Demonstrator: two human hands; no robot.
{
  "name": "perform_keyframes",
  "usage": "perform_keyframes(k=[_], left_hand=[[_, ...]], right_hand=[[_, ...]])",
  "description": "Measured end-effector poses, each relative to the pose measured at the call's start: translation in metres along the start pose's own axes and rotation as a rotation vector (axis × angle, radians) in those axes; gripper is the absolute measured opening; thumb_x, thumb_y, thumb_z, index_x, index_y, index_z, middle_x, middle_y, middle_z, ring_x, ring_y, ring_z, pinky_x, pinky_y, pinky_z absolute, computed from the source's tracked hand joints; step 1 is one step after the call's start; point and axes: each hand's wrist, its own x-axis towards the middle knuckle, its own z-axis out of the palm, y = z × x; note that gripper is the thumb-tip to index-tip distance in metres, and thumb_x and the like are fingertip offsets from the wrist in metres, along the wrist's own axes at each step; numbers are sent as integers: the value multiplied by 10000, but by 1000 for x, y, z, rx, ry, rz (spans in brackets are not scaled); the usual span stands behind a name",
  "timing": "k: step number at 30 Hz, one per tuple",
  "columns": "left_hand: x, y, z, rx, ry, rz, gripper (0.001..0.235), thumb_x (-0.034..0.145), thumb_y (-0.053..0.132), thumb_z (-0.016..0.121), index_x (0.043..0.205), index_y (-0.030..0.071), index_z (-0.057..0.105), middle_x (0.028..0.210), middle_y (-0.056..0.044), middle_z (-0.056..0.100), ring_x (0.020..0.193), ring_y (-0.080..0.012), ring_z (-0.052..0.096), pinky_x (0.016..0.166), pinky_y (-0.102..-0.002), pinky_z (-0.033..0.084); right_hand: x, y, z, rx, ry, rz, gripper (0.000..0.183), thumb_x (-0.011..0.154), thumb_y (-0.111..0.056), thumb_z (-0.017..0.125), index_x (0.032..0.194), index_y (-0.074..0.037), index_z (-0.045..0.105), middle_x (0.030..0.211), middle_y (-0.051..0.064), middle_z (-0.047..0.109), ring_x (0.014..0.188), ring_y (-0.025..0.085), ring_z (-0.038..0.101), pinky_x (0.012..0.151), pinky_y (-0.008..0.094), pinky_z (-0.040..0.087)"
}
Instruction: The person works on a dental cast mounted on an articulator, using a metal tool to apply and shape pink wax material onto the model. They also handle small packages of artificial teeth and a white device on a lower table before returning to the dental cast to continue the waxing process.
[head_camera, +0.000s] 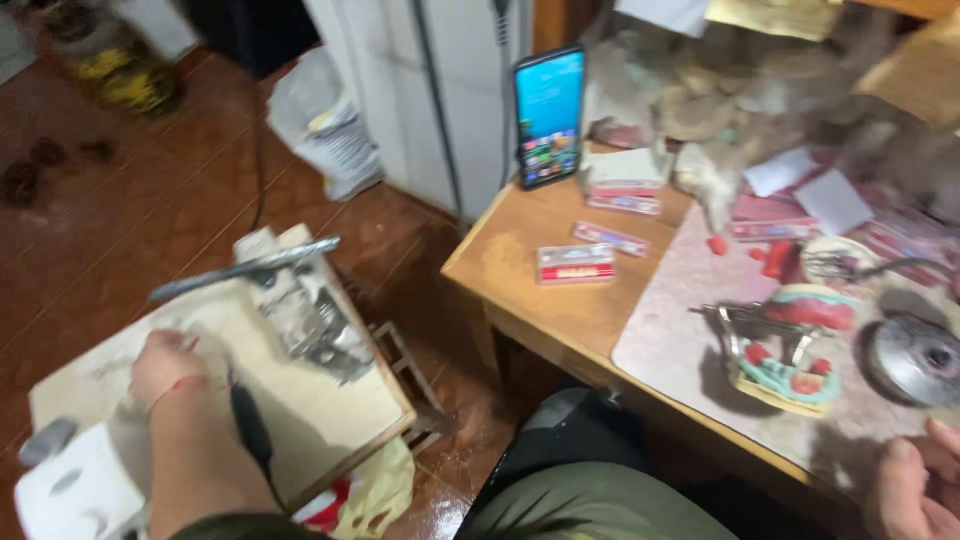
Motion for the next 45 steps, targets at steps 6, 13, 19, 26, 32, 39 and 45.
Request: perform_keyframes(k=[6, 13, 19, 26, 32, 39, 45], left_hand=[[-8, -54, 14, 4, 990, 274, 341, 858, 126, 730, 1129, 283, 865, 1022, 37, 819, 821, -255, 738, 808, -341, 557], [-261, 206, -123, -789, 1010, 753, 220, 1056, -355, 487, 1033, -142, 535, 1055, -296, 561, 1042, -467, 580, 1041, -512, 483], [-311, 364, -103, -849, 147, 1579, 202, 962, 29, 592, 1049, 97, 761, 1096, -84, 747, 1017, -290, 690, 945, -450, 507], [-345, 401, -45, -604, -9, 1691, 236, 885, 87, 704, 1113, 65, 758, 1222, -109, 721, 1202, -344, 630, 1030, -488, 515], [-358, 417, -46, -606, 31, 1765, 235, 844, 100, 698, 1073, 67, 740, 1142, -89, 681, 1134, -326, 599, 916, -434, 556], [-318, 463, -66, -509, -39, 1766, 244, 943, 70, 663, 1168, 8, 733, 1244, -176, 693, 1223, -367, 589, 1099, -526, 504], [-283, 490, -27, -346, 65, 1943, 286, 938, 126, 667, 1211, 126, 754, 1412, -55, 647, 1383, -320, 529, 1179, -592, 303]], right_hand=[[5, 66, 7, 221, 173, -200, 303, 1226, 77, 581, 1516, 35, 505, 1054, 148, 576, 821, 116, 497, 862, 192, 384], [8, -17, 1, -196, -295, -496, 94, 851, -204, 645, 811, -177, 726, 662, -22, 658, 622, 130, 655, 657, 255, 526], [27, -151, 91, -35, -580, -1200, 257, 999, -209, 609, 1173, -32, 672, 1040, 134, 720, 835, 259, 718, 715, 346, 587], [45, -147, 140, -238, -629, -899, 518, 938, -371, 715, 1303, -23, 593, 1435, 204, 573, 1386, 411, 501, 1170, 492, 400], [48, -132, 150, -208, -640, -783, 619, 912, -383, 740, 1359, -4, 540, 1510, 263, 493, 1469, 438, 393, 1214, 513, 318], [50, -139, 143, -111, -590, -795, 549, 919, -316, 745, 1300, 17, 531, 1498, 278, 495, 1452, 457, 426, 1215, 537, 349], [46, -130, 148, -319, -699, -777, 784, 903, -517, 735, 1490, -76, 461, 1635, 206, 359, 1530, 417, 290, 1193, 566, 274]])
